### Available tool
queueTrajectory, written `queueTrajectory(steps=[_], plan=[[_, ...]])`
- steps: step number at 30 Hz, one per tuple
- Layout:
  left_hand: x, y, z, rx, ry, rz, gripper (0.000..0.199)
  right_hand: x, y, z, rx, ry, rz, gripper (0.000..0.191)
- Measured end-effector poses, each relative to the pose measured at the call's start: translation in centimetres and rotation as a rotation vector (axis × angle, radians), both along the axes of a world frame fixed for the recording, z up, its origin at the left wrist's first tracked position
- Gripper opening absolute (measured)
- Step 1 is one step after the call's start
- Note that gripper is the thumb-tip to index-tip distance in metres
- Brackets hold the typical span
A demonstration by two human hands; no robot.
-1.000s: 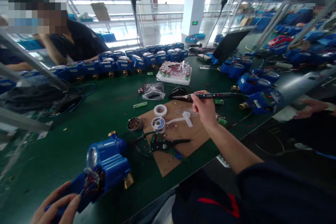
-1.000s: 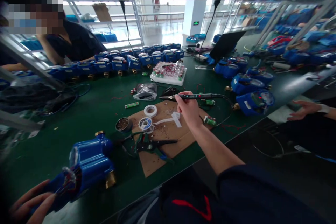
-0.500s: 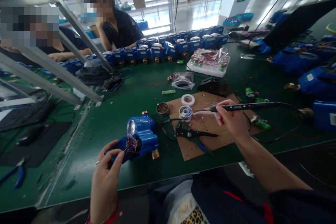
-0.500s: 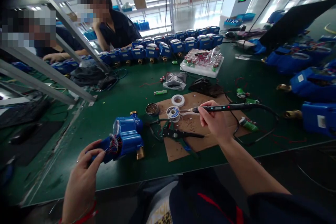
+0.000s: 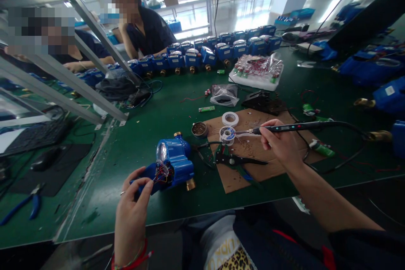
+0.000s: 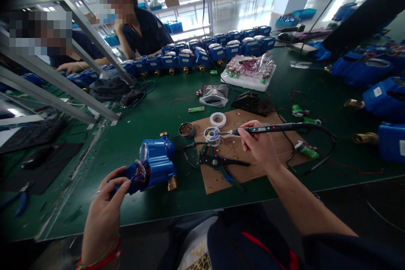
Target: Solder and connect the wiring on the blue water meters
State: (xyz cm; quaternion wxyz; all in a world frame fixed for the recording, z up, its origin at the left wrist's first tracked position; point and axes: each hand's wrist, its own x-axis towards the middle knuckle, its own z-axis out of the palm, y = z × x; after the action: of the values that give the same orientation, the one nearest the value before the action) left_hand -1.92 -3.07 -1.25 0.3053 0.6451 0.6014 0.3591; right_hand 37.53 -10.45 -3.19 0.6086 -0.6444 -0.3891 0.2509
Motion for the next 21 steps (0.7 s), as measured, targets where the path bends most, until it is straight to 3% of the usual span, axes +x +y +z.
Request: queueTrajectory(steps=[21], plan=[[-0.46, 0.18, -0.57, 0.025, -0.017, -0.025, 0.025, -0.30, -0.04, 0.15, -0.031, -0.105, -0.019, 0.017]])
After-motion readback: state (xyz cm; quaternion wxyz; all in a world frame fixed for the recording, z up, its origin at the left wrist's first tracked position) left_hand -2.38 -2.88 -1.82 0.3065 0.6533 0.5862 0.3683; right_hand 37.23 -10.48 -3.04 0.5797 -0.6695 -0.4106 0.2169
